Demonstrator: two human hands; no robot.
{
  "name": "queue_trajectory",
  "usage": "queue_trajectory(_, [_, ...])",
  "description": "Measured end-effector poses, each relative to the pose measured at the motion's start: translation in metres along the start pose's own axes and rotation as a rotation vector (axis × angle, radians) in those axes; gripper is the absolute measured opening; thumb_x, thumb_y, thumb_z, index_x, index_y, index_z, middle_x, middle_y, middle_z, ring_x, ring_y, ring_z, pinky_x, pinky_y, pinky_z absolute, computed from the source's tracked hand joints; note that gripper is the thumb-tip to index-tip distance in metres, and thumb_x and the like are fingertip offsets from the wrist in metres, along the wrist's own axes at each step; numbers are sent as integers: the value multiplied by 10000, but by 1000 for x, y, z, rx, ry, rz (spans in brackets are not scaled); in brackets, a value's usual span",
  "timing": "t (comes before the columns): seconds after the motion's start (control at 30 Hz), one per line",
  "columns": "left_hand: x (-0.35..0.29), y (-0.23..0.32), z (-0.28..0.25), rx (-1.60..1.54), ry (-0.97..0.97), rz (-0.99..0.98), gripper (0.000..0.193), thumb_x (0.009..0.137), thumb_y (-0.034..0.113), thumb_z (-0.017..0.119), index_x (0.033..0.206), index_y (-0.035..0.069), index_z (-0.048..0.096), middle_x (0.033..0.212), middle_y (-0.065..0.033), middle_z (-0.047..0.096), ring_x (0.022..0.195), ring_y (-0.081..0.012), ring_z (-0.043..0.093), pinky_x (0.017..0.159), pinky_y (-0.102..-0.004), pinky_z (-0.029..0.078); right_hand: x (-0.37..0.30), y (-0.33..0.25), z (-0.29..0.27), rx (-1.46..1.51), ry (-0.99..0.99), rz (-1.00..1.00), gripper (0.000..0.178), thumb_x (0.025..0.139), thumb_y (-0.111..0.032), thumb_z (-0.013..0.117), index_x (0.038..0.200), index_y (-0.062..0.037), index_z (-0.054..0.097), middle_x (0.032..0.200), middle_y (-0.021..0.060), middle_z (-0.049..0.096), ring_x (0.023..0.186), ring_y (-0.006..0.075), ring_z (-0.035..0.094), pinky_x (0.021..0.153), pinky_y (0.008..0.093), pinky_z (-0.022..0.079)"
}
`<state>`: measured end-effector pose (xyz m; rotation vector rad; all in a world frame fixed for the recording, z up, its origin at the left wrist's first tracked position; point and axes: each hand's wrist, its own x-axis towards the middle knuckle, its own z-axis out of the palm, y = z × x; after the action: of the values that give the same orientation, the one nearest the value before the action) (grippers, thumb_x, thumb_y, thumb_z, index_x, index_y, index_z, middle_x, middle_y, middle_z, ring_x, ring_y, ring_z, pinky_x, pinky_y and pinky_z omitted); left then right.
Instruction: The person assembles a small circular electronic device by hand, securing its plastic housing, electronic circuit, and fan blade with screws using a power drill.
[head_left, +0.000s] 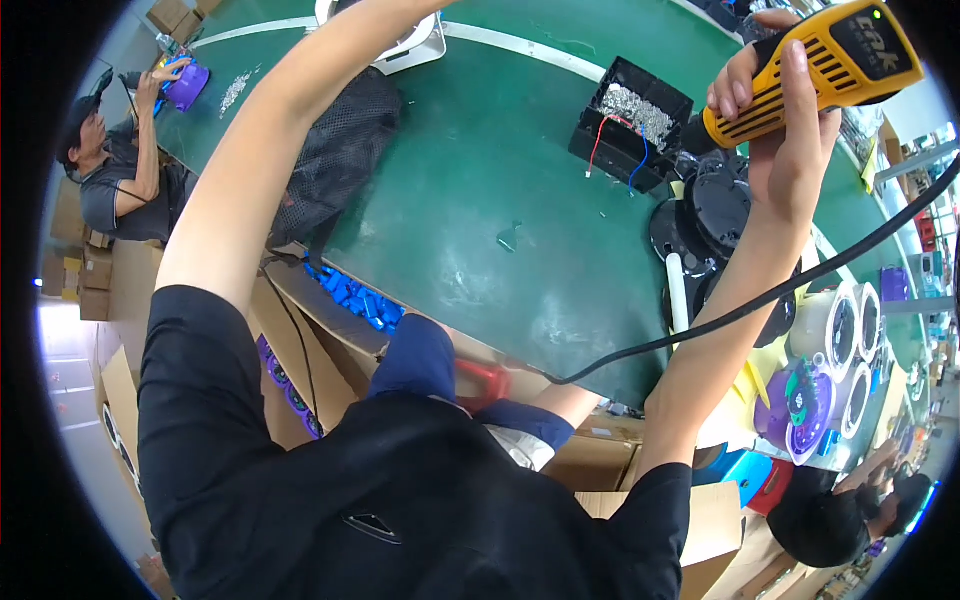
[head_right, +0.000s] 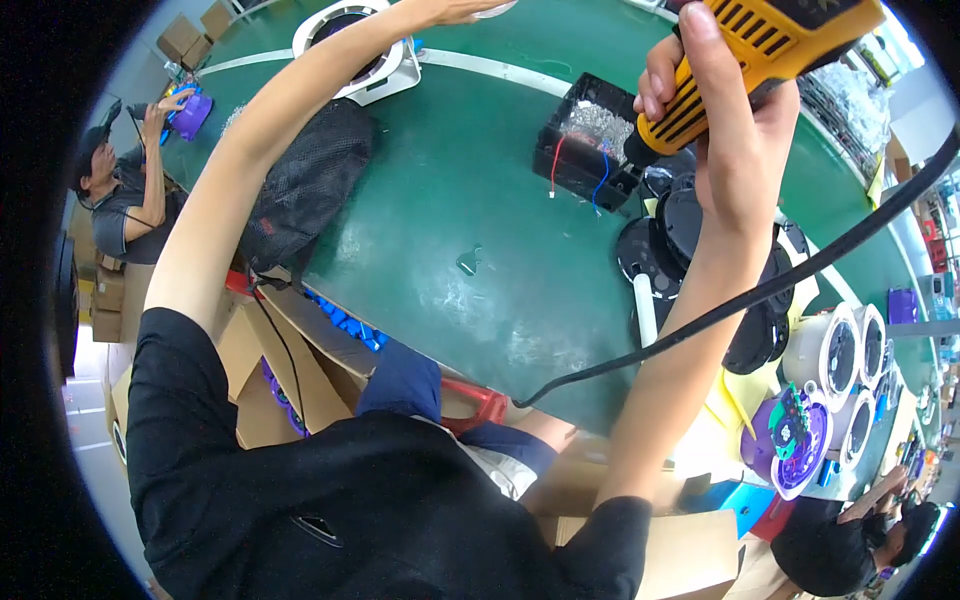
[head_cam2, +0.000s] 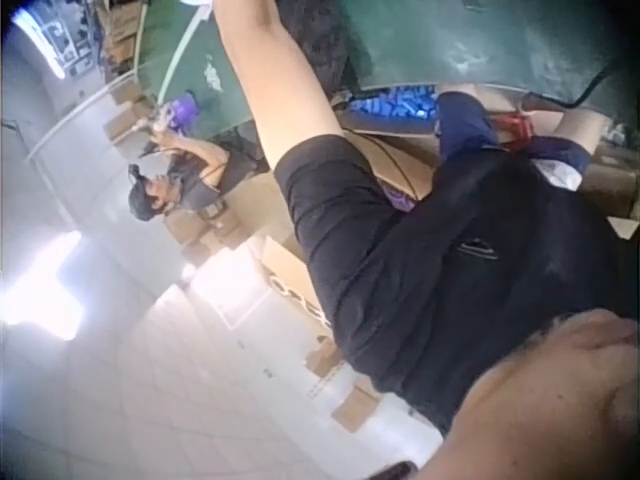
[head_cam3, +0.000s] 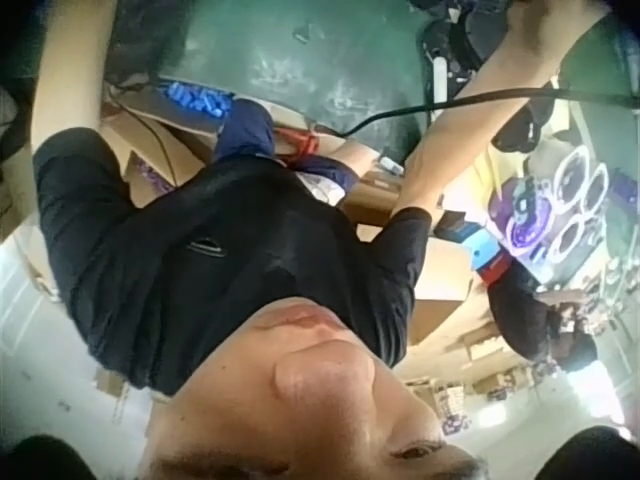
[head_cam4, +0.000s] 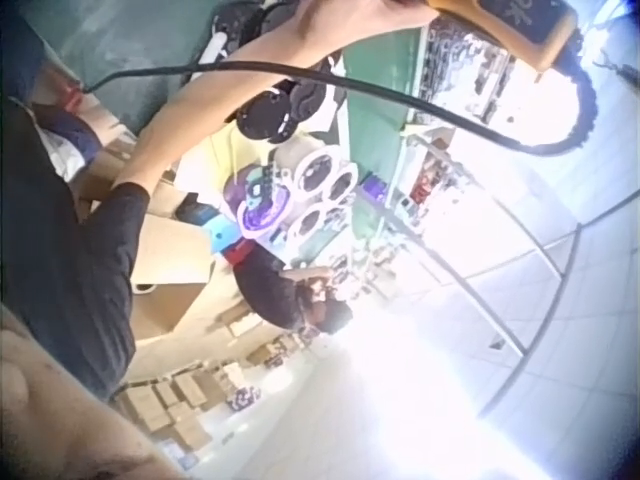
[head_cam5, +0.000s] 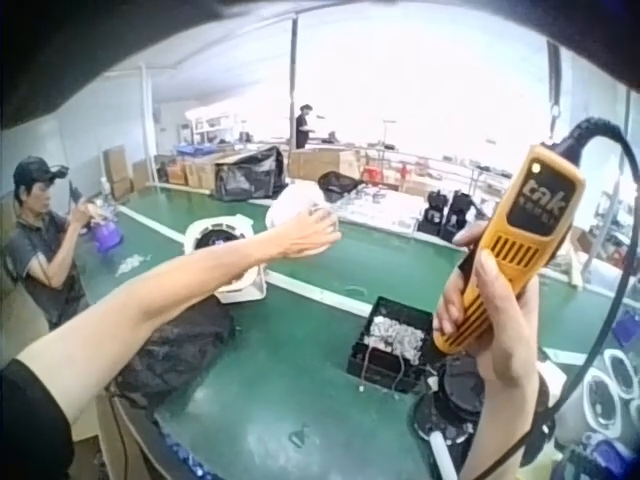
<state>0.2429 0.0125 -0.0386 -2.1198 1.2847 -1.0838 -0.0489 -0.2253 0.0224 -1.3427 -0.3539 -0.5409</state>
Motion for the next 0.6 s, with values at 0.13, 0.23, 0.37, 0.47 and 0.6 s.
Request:
queue_trajectory(0.13, [-9, -14, 5, -105, -50, -110, 552, 732, 314, 716, 1198, 105, 508, 1161, -165, 485, 1055, -335, 533, 783, -458, 508, 12, 16, -20, 29, -379, -173, 382, 1002, -301, 531, 1235, 2, 518, 659, 51, 505, 591, 142, 539, 616, 303, 488])
queue_trajectory(0.23, [-6, -12, 0, -105, 13, -201, 648, 670, 358, 764, 1208, 100, 510, 1196, -179, 475, 1072, -351, 528, 787, -472, 502, 6, 15, -18, -19, -287, -111, 382, 1001, -299, 534, 1235, 3, 518, 657, 50, 505, 593, 142, 542, 613, 307, 489])
queue_trajectory(0.37, [-10, -10, -97, -396, 61, -577, 686, 628, 390, 802, 1177, 78, 533, 1155, -198, 542, 1027, -369, 563, 810, -490, 493, 9, 15, -9, 56, -318, -132, 329, 996, -268, 557, 1189, -1, 543, 668, 51, 521, 594, 136, 537, 598, 296, 476])
queue_trajectory(0.47, [15, 11, -115, -578, 209, -738, 676, 667, 392, 800, 1187, 63, 518, 1068, -205, 612, 977, -386, 598, 842, -465, 502, 7, 13, -33, 44, -276, -119, 298, 982, -241, 593, 1152, 3, 567, 689, 54, 545, 606, 130, 545, 595, 284, 475])
queue_trajectory(0.6, [-38, -8, -174, -1103, 46, -891, 691, 754, 390, 791, 1209, -12, 462, 1104, -202, 655, 1042, -277, 622, 877, -383, 503, 6, 10, -25, 65, -267, -116, 306, 980, -237, 595, 1165, 4, 560, 688, 48, 537, 599, 124, 533, 592, 284, 470])
